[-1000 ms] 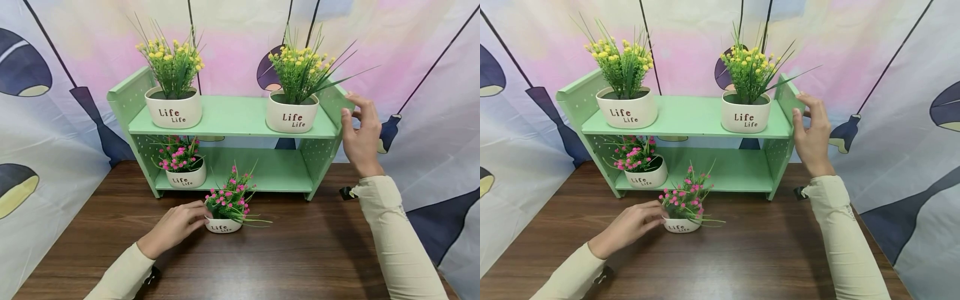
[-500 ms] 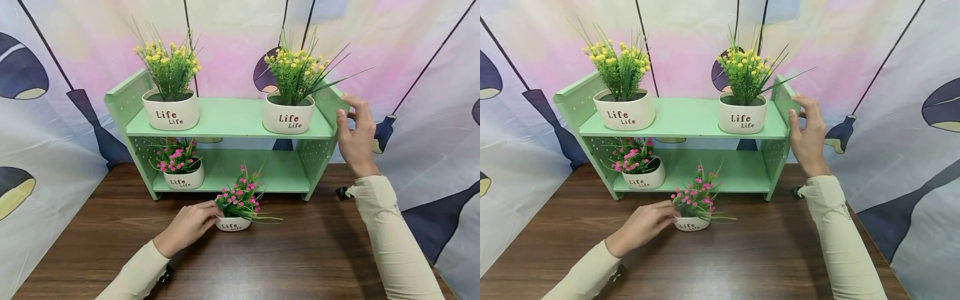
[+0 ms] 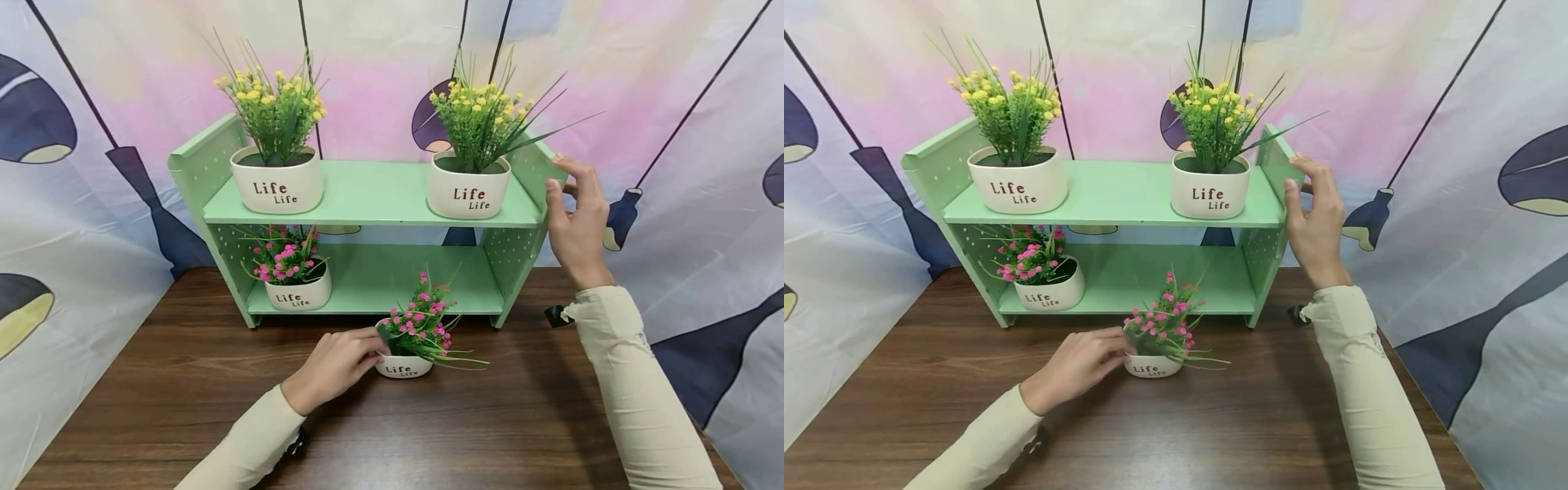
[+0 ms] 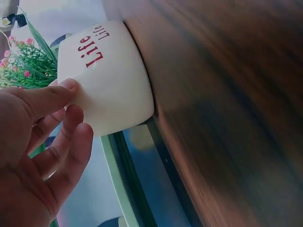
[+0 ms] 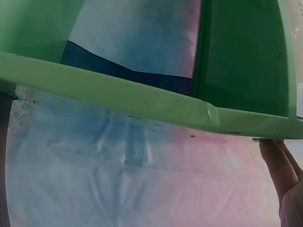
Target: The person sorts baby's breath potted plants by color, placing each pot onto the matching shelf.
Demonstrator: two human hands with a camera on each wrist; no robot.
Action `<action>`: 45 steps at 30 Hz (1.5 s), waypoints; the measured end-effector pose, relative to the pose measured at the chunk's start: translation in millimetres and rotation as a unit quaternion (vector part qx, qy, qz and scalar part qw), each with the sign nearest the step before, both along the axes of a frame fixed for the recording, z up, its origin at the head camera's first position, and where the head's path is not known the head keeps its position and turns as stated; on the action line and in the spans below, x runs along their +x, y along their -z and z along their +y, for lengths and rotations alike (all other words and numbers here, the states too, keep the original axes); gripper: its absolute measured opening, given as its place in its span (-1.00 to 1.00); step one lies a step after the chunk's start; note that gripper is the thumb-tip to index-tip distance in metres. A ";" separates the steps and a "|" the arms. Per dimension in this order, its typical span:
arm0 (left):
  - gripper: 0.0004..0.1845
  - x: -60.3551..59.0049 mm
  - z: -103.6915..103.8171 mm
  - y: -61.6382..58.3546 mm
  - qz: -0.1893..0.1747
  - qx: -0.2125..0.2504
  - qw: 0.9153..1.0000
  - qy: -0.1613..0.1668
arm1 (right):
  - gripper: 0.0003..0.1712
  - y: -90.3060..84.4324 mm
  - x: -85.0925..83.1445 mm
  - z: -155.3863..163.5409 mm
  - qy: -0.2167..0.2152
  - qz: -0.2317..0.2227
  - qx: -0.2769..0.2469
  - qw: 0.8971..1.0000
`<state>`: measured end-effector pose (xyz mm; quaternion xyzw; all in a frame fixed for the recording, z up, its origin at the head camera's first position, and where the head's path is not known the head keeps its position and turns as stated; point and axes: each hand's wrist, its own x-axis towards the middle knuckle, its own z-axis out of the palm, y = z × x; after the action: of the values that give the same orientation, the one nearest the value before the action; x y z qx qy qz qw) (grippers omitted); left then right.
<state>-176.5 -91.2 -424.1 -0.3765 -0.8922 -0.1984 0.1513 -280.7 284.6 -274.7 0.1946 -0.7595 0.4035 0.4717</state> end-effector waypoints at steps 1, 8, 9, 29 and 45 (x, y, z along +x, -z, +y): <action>-0.88 -0.5 3.0 -0.1 0.000 -0.001 1.000 0.002 | -0.64 0.2 0.4 0.5 0.001 0.000 0.001 1.000; -0.91 -2.4 23.7 -0.4 -0.010 -0.009 1.000 0.014 | -0.64 1.8 2.1 1.9 0.012 -0.002 0.003 1.000; -0.92 -2.6 26.7 -0.4 -0.013 -0.009 1.000 0.015 | -0.64 1.8 2.2 2.0 0.012 -0.001 0.003 1.000; -0.92 -6.0 55.2 -2.2 -0.013 -0.013 0.999 0.028 | -0.63 -1.9 1.2 -5.2 -0.009 -0.008 -0.010 1.000; -0.91 -22.7 66.6 -53.9 0.034 0.005 0.999 0.018 | -0.62 0.0 1.2 0.1 -0.004 0.011 0.022 1.000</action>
<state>-199.2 -24.6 -370.2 -0.3987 -0.8786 -0.1925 0.1792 -279.5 284.7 -274.7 0.2123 -0.7621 0.3867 0.4738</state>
